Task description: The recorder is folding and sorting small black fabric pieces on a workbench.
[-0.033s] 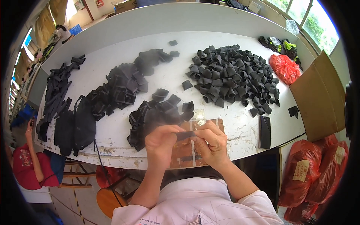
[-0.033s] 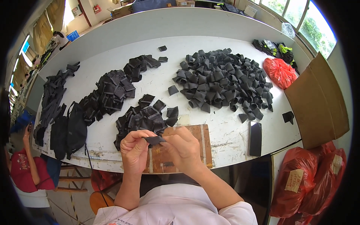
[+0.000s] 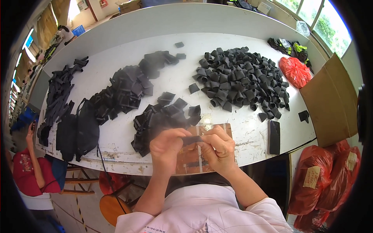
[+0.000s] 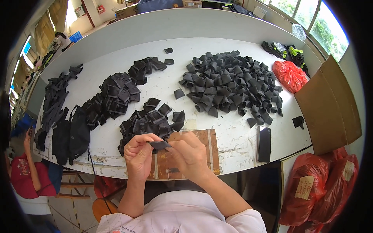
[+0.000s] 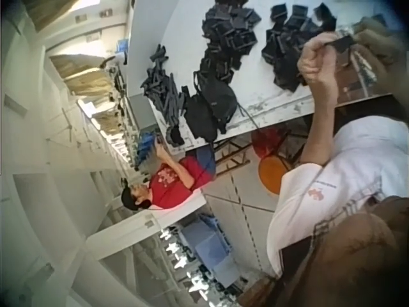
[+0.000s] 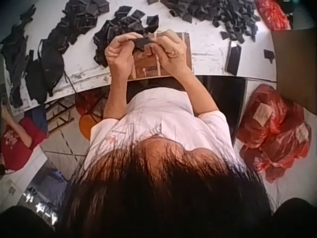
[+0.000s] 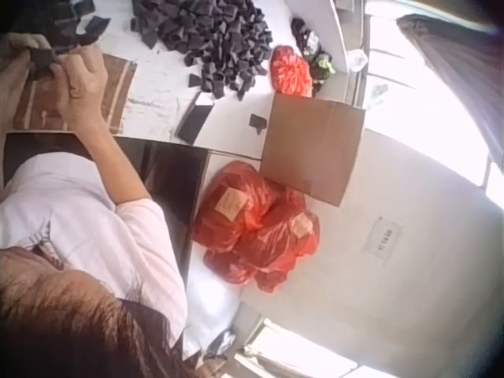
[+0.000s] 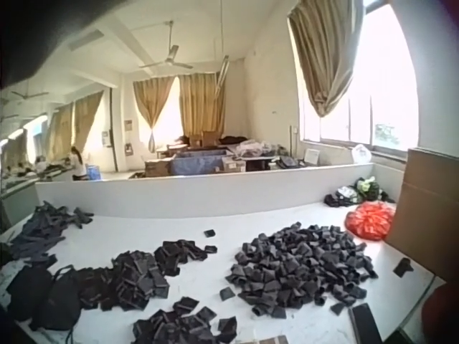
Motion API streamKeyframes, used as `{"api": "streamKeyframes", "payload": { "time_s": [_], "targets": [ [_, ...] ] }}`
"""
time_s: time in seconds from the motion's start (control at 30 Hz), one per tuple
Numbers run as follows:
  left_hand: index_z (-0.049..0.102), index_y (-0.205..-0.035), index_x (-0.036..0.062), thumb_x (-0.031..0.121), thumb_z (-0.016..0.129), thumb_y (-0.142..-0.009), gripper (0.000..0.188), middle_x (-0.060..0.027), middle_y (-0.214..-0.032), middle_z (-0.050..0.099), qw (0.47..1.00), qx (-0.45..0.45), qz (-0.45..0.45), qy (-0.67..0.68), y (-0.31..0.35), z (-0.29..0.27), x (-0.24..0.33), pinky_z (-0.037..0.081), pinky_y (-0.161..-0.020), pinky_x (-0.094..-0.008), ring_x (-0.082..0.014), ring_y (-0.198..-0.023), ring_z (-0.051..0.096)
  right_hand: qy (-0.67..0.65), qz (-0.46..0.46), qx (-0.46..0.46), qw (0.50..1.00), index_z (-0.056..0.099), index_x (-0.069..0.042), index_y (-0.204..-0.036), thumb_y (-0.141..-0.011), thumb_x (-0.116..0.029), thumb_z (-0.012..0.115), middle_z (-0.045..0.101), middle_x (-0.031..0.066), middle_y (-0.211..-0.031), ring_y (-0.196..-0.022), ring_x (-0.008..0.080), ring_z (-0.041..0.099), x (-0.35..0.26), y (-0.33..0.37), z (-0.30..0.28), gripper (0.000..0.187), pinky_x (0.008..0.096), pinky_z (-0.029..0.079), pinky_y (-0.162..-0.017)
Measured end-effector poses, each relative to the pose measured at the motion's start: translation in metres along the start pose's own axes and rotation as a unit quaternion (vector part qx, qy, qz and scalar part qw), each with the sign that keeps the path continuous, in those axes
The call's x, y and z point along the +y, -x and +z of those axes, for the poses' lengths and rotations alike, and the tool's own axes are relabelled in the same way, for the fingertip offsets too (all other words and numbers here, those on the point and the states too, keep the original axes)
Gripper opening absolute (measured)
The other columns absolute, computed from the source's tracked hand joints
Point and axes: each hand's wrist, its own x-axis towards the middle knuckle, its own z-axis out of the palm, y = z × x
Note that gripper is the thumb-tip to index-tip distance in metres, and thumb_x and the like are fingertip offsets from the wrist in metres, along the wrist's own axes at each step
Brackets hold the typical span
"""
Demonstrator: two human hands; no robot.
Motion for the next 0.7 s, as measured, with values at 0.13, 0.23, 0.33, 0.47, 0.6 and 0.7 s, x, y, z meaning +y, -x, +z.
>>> {"api": "streamKeyframes", "payload": {
  "time_s": [0.13,0.23,0.33,0.47,0.6,0.7],
  "targets": [
    [0.059,-0.094,-0.0026,0.004,0.060,-0.080,0.016,-0.0102,-0.089,0.059,0.976,-0.053,0.019,-0.211,-0.011,0.009,0.017,0.043,-0.078,-0.0251,-0.0154,-0.082,0.055,0.046,-0.018,-0.005,0.999,0.058,-0.002,-0.077,-0.064,0.001,0.066,0.049,0.0081,-0.066,-0.060,0.0249,0.049,-0.006,-0.003,-0.001,0.015,0.0325,0.039,-0.049],
    [0.061,-0.091,-0.0019,0.004,0.062,-0.079,0.014,-0.0088,-0.086,0.059,0.950,-0.095,0.069,-0.288,-0.014,0.001,0.014,0.042,-0.072,-0.0220,-0.0121,-0.079,0.054,0.039,0.000,-0.047,0.998,0.058,-0.002,-0.077,-0.066,0.001,0.065,0.052,0.0066,-0.066,-0.059,0.0199,0.050,-0.008,-0.008,-0.008,0.014,0.0306,0.039,-0.048],
    [0.062,-0.086,0.0009,0.006,0.060,-0.079,0.009,-0.0070,-0.082,0.062,0.964,-0.045,0.056,-0.255,-0.020,-0.007,0.000,0.044,-0.068,-0.0229,-0.0133,-0.074,0.058,-0.177,0.105,-0.072,0.976,0.058,-0.001,-0.080,-0.075,-0.005,0.062,0.055,0.0037,-0.066,-0.058,0.0128,0.050,-0.005,-0.032,-0.030,0.007,0.0271,0.039,-0.048],
    [0.062,-0.087,-0.0003,0.007,0.057,-0.079,0.011,-0.0100,-0.082,0.064,0.906,0.098,0.011,-0.412,-0.072,-0.050,-0.027,0.046,-0.065,-0.0248,-0.0142,-0.071,0.059,-0.352,0.242,0.211,0.879,0.059,0.001,-0.089,-0.088,-0.019,0.051,0.055,0.0013,-0.064,-0.054,0.0063,0.047,0.036,-0.084,-0.067,0.022,0.0190,0.036,-0.049],
    [0.060,-0.089,0.0002,-0.001,0.053,-0.074,0.017,-0.0154,-0.085,0.062,0.831,0.038,0.010,-0.554,-0.124,-0.110,-0.073,0.047,-0.069,-0.0326,-0.0246,-0.078,0.060,-0.260,0.338,0.115,0.897,0.059,0.002,-0.086,-0.087,-0.019,0.052,0.052,0.0005,-0.061,-0.053,0.0056,0.045,0.048,-0.022,-0.048,0.023,0.0189,0.036,-0.049],
    [0.059,-0.089,0.0002,-0.001,0.053,-0.070,0.020,-0.0168,-0.088,0.060,0.741,-0.066,0.009,-0.668,-0.148,-0.115,-0.088,0.047,-0.073,-0.0369,-0.0300,-0.082,0.059,-0.229,0.417,0.043,0.878,0.060,0.002,-0.082,-0.088,-0.018,0.053,0.054,0.0008,-0.062,-0.054,0.0054,0.047,0.051,0.041,-0.042,0.022,0.0185,0.037,-0.048]
  ]
}}
